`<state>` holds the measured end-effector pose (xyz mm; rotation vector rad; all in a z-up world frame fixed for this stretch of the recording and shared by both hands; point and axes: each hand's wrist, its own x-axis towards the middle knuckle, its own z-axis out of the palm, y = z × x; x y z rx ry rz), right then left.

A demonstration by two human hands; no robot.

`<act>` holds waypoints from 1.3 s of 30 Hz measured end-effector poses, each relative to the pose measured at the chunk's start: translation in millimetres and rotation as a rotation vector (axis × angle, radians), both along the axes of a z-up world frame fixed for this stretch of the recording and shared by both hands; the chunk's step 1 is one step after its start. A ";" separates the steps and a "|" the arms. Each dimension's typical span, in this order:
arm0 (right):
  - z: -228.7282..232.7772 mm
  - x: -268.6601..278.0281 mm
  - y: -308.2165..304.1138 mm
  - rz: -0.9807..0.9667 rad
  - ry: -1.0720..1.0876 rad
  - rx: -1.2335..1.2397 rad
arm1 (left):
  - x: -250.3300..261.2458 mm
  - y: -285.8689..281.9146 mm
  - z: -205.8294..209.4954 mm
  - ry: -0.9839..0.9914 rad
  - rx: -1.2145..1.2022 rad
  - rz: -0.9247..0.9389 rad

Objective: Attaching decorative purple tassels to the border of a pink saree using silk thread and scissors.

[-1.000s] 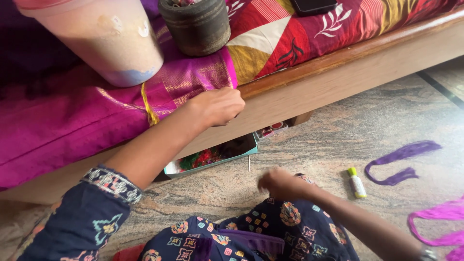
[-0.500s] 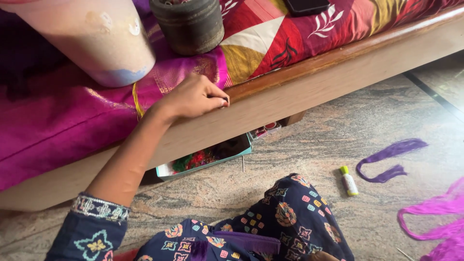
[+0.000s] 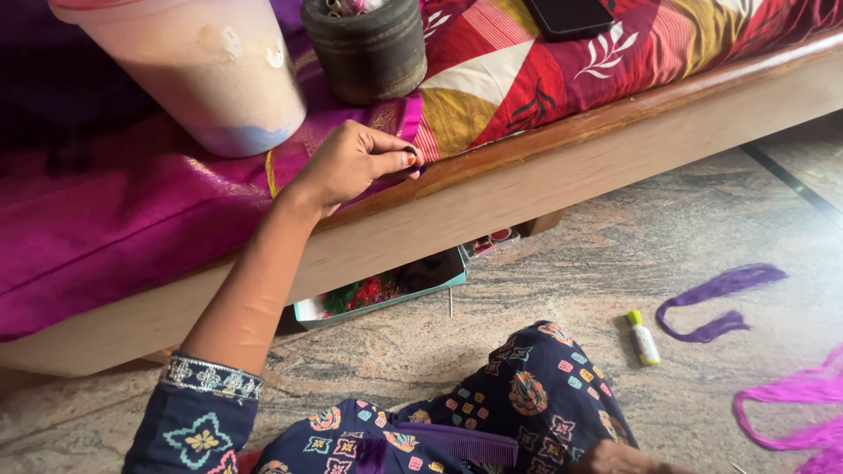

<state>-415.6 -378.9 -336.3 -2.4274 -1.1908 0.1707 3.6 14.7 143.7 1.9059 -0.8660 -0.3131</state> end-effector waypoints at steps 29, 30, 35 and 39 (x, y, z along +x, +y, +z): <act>348.5 220.6 116.0 -0.911 0.085 0.320 | 10.9 1.9 -13.2 0.221 -0.148 -0.067; 352.5 221.5 118.2 -0.912 0.085 0.320 | 10.7 1.7 -13.2 0.221 -0.148 -0.068; 362.4 225.9 123.2 -0.888 0.005 0.312 | 8.8 1.9 -11.4 0.194 -0.118 -0.056; 365.7 225.9 124.5 -0.887 -0.032 0.309 | 9.6 2.4 -14.1 0.200 -0.128 -0.066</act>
